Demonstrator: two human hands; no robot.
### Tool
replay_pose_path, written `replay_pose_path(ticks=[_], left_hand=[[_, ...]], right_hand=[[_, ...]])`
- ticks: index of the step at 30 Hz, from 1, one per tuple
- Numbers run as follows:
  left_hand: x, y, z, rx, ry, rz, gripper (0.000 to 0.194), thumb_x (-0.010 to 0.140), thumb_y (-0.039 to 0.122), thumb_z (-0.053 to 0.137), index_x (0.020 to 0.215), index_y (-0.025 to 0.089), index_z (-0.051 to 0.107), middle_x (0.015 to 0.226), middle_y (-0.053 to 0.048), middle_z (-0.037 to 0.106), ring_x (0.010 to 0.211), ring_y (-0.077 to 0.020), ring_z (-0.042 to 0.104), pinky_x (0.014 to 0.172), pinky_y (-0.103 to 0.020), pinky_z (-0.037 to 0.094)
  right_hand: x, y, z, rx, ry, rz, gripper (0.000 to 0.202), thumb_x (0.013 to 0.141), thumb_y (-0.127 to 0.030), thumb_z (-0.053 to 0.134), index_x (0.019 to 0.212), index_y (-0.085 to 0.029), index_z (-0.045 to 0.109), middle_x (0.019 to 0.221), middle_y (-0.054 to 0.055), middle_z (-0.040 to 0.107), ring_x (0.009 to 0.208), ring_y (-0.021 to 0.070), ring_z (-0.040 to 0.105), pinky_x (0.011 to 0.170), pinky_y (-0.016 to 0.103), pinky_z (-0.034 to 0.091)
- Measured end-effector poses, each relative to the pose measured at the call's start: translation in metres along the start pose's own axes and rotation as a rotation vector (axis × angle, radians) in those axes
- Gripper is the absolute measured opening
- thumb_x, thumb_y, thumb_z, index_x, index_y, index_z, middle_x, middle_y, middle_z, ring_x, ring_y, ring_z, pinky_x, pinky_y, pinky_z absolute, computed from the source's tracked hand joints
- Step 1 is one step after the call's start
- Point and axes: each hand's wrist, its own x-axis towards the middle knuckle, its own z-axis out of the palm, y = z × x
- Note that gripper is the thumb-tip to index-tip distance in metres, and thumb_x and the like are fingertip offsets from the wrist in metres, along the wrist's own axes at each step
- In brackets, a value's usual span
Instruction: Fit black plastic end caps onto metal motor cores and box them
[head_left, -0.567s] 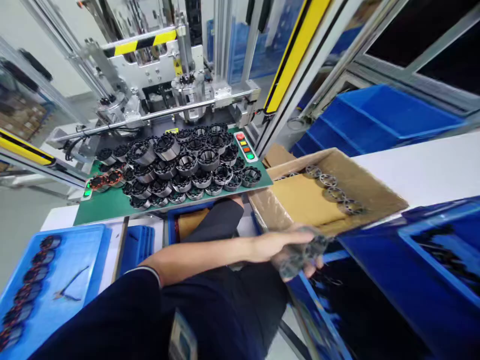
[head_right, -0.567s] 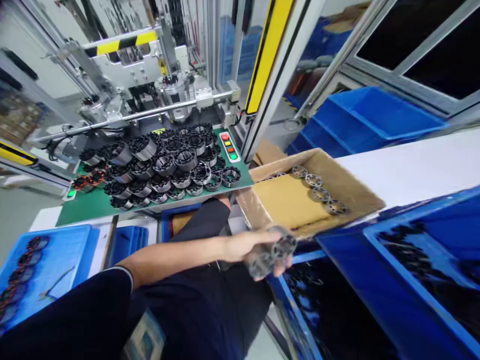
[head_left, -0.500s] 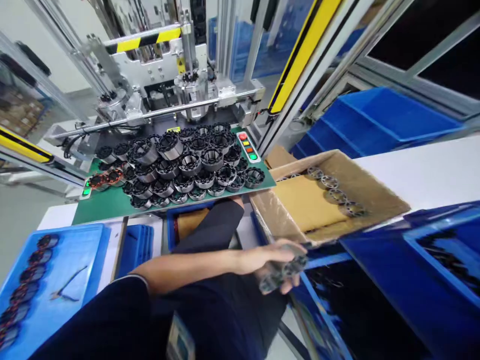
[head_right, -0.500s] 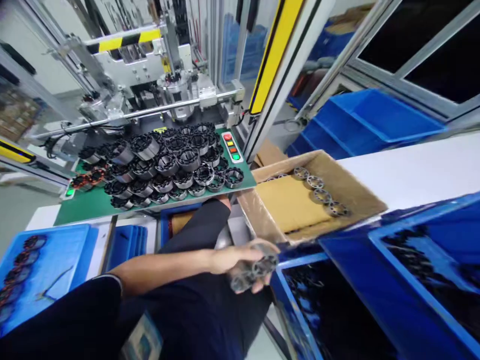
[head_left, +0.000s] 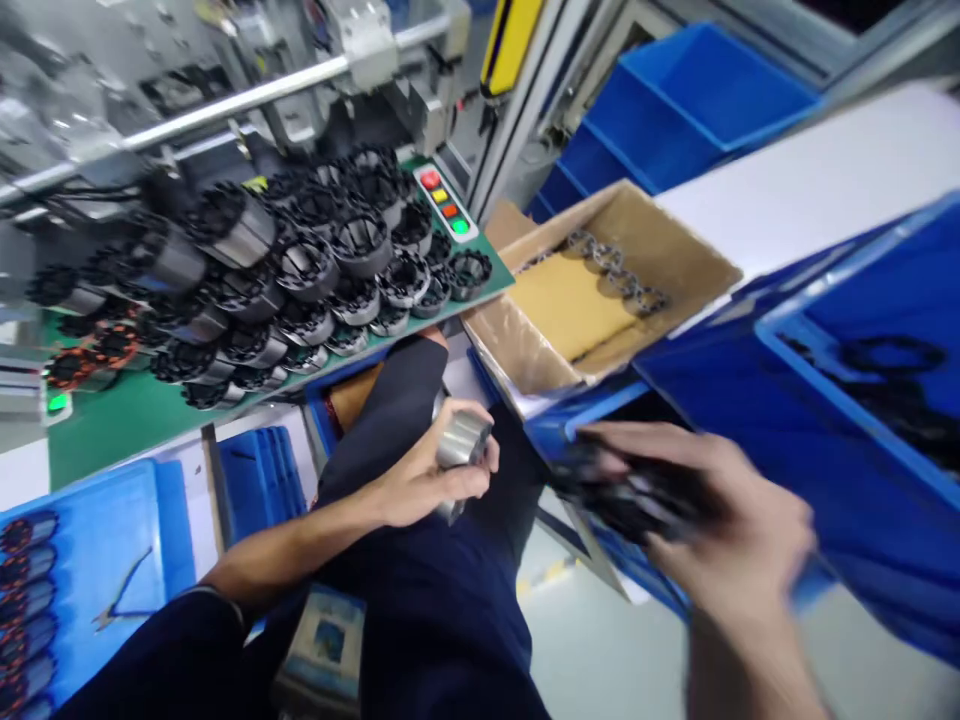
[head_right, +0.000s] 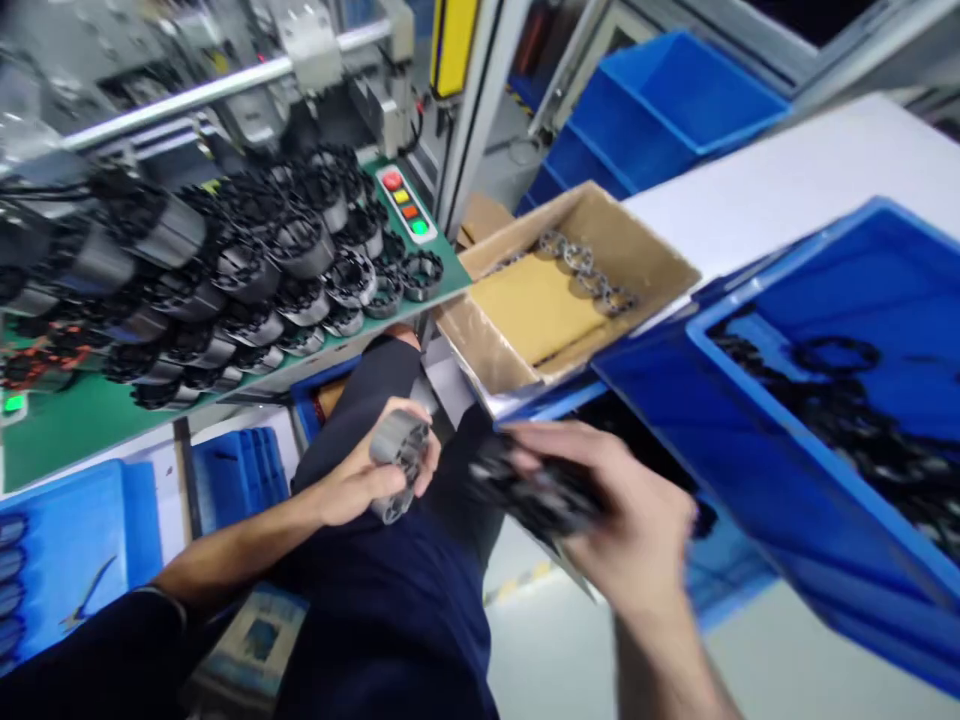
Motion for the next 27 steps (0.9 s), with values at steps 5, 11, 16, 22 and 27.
replay_pose_path(ticks=[5, 11, 16, 22, 27], left_hand=[[0.0, 0.015, 0.005, 0.25, 0.035, 0.179, 0.083, 0.104, 0.034, 0.112, 0.169, 0.025, 0.061, 0.148, -0.009, 0.069, 0.126, -0.0233, 0.073, 0.11, -0.029, 0.06], [-0.01, 0.02, 0.009, 0.338, 0.059, 0.261, 0.082, 0.108, 0.031, 0.104, 0.173, 0.031, 0.054, 0.144, -0.009, 0.069, 0.124, -0.0272, 0.072, 0.108, -0.039, 0.061], [-0.009, 0.028, 0.014, 0.301, 0.083, 0.242, 0.078, 0.108, 0.021, 0.101, 0.168, 0.03, 0.052, 0.143, -0.01, 0.069, 0.124, -0.0288, 0.074, 0.11, -0.044, 0.063], [-0.008, 0.024, 0.014, 0.318, 0.008, 0.302, 0.078, 0.111, 0.021, 0.097, 0.173, 0.024, 0.049, 0.14, -0.012, 0.07, 0.119, -0.0271, 0.074, 0.101, -0.043, 0.063], [-0.012, 0.022, 0.019, 0.316, 0.089, 0.269, 0.056, 0.124, 0.041, 0.086, 0.168, 0.024, 0.055, 0.131, -0.011, 0.071, 0.11, -0.025, 0.073, 0.09, -0.038, 0.06]], right_hand=[[0.0, 0.0, 0.066, 0.232, -0.008, -0.019, 0.037, 0.101, -0.001, 0.094, 0.133, -0.019, 0.09, 0.122, 0.009, 0.092, 0.113, 0.0237, 0.093, 0.099, 0.03, 0.077], [0.001, -0.015, 0.063, 0.268, -0.094, 0.065, 0.049, 0.106, -0.013, 0.095, 0.152, -0.03, 0.094, 0.148, 0.01, 0.089, 0.126, 0.0293, 0.092, 0.107, 0.039, 0.08], [-0.018, -0.015, 0.067, 0.321, -0.152, 0.142, 0.077, 0.106, -0.028, 0.102, 0.18, -0.03, 0.078, 0.171, 0.013, 0.078, 0.096, 0.0189, 0.087, 0.097, 0.034, 0.078], [-0.03, -0.011, 0.087, 0.364, 0.01, 0.032, 0.071, 0.102, -0.023, 0.104, 0.17, -0.02, 0.085, 0.163, 0.02, 0.08, 0.133, 0.0296, 0.084, 0.092, 0.036, 0.074], [-0.031, -0.021, 0.092, 0.316, 0.062, 0.13, 0.079, 0.092, -0.024, 0.112, 0.166, -0.026, 0.086, 0.144, 0.014, 0.087, 0.12, 0.0304, 0.087, 0.096, 0.042, 0.079]])
